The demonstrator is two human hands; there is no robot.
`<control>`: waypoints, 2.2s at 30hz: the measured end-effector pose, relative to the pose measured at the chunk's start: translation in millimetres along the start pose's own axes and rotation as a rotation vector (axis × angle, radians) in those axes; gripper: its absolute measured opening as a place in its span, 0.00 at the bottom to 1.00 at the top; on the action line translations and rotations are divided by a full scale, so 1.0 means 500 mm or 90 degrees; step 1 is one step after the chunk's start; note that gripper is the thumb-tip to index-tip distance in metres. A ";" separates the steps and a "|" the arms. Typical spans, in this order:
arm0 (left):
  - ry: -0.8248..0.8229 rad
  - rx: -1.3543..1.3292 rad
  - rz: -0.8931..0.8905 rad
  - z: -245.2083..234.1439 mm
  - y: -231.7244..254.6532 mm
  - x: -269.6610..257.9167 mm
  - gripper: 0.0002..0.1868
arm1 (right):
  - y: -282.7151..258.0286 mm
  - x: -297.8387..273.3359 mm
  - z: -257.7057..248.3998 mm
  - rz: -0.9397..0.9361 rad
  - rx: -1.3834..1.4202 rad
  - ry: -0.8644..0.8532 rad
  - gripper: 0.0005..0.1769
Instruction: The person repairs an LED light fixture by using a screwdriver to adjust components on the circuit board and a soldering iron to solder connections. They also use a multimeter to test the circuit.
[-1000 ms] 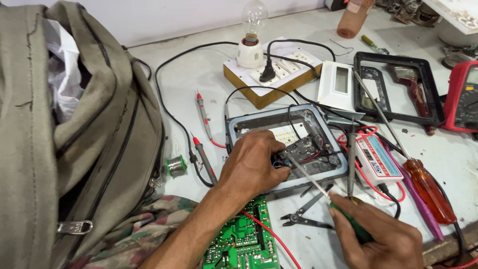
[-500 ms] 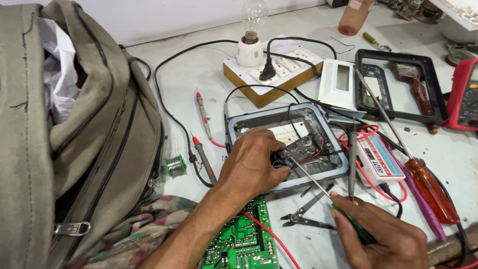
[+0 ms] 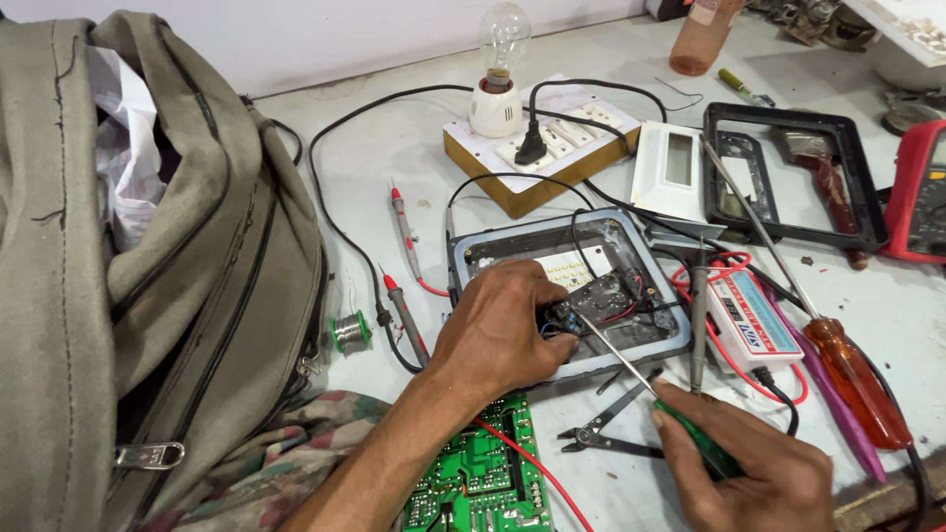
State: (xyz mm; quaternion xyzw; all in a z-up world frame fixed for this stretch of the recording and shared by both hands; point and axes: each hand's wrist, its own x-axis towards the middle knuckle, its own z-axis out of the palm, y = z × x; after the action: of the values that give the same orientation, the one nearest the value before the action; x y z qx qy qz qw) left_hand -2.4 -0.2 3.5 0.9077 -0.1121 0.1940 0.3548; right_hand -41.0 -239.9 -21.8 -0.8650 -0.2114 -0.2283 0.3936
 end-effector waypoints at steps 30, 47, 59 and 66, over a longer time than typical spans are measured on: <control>0.041 -0.014 0.025 0.007 0.000 0.000 0.19 | 0.008 0.051 -0.047 0.186 -0.116 -0.263 0.19; 0.033 -0.010 0.004 0.008 -0.003 -0.006 0.20 | -0.016 0.086 -0.081 0.079 -0.180 -0.299 0.17; 0.027 -0.010 -0.002 0.006 -0.001 -0.003 0.21 | 0.021 0.301 -0.115 -0.243 -0.240 -0.521 0.19; 0.014 -0.012 0.001 0.004 0.003 0.002 0.20 | 0.059 0.273 -0.110 -0.176 -0.261 -0.526 0.23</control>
State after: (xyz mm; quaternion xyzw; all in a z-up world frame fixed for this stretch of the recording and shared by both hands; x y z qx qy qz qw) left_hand -1.6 -2.5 3.5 0.9020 -0.1103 0.2034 0.3645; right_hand 72.5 -275.1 70.0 -0.9071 -0.4134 0.0470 0.0638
